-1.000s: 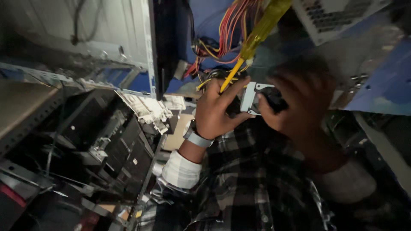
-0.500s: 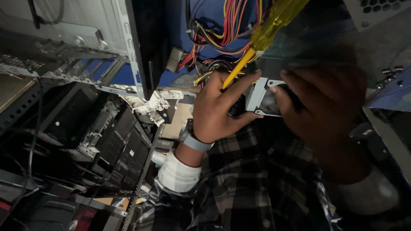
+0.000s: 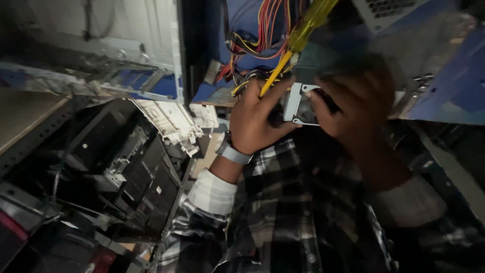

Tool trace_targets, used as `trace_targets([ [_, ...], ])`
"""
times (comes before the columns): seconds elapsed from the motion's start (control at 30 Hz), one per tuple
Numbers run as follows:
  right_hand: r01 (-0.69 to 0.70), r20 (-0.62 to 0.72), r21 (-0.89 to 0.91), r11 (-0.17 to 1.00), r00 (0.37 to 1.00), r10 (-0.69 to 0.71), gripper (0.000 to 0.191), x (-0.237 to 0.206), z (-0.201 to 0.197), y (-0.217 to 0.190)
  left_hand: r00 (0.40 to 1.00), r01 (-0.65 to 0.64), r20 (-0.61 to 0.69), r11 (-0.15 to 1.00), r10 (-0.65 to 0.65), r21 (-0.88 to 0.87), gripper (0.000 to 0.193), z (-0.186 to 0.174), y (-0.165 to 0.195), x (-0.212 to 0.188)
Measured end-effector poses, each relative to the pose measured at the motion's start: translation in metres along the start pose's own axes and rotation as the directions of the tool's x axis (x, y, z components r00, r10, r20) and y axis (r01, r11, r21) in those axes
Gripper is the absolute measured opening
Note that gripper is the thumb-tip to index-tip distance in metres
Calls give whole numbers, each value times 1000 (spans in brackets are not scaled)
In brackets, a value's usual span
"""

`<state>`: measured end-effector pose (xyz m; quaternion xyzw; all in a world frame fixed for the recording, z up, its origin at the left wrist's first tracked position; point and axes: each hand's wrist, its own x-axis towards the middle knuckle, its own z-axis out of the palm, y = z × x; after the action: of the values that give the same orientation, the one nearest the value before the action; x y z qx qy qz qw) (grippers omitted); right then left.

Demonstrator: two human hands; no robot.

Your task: The person uses a yellow screwdriver to remove and insert screws into a white power supply unit on a cluttered workbench. The person repeatedly picks up screws, aligns them, and turns the screwdriver while handling the power supply.

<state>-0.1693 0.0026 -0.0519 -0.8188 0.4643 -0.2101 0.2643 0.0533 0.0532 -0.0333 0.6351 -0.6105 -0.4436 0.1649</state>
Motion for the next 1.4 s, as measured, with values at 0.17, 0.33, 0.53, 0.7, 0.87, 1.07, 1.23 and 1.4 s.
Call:
trace_targets([
  [0.17, -184, 6, 195, 963, 982, 187, 40, -8, -7, 11, 996, -61, -65, 996, 65, 64, 97, 6, 0, 2],
  [0.33, -239, -137, 205, 949, 953, 270, 37, -44, -27, 14, 977, -168, -129, 986, 168, 11, 95, 5, -11, -7],
  [0.53, -289, -121, 225, 930, 939, 321, 29, -111, -36, 19, 939, -246, -286, 953, 190, -175, 71, 3, -36, -40],
  [0.7, -538, 74, 274, 797, 838, 541, 35, -164, -40, 26, 975, 107, -169, 968, -148, -229, 48, 4, -60, -68],
  [0.87, -638, 88, 264, 724, 763, 640, 31, -174, -57, 16, 970, 65, -228, 993, -86, -98, 27, 5, -74, -86],
  [1.07, -641, 175, 247, 727, 767, 617, 22, -104, -126, -52, 942, 223, -186, 934, -280, -279, 22, 12, -85, -94],
  [1.23, -38, 226, 564, 825, 968, -110, 25, -67, -197, -154, 909, 202, -272, 905, -315, -374, 18, 23, -100, -92],
  [1.4, 73, 260, 807, 586, 847, -463, 32, -90, -202, -203, 918, 97, -294, 868, -267, -487, 16, 32, -108, -91],
])
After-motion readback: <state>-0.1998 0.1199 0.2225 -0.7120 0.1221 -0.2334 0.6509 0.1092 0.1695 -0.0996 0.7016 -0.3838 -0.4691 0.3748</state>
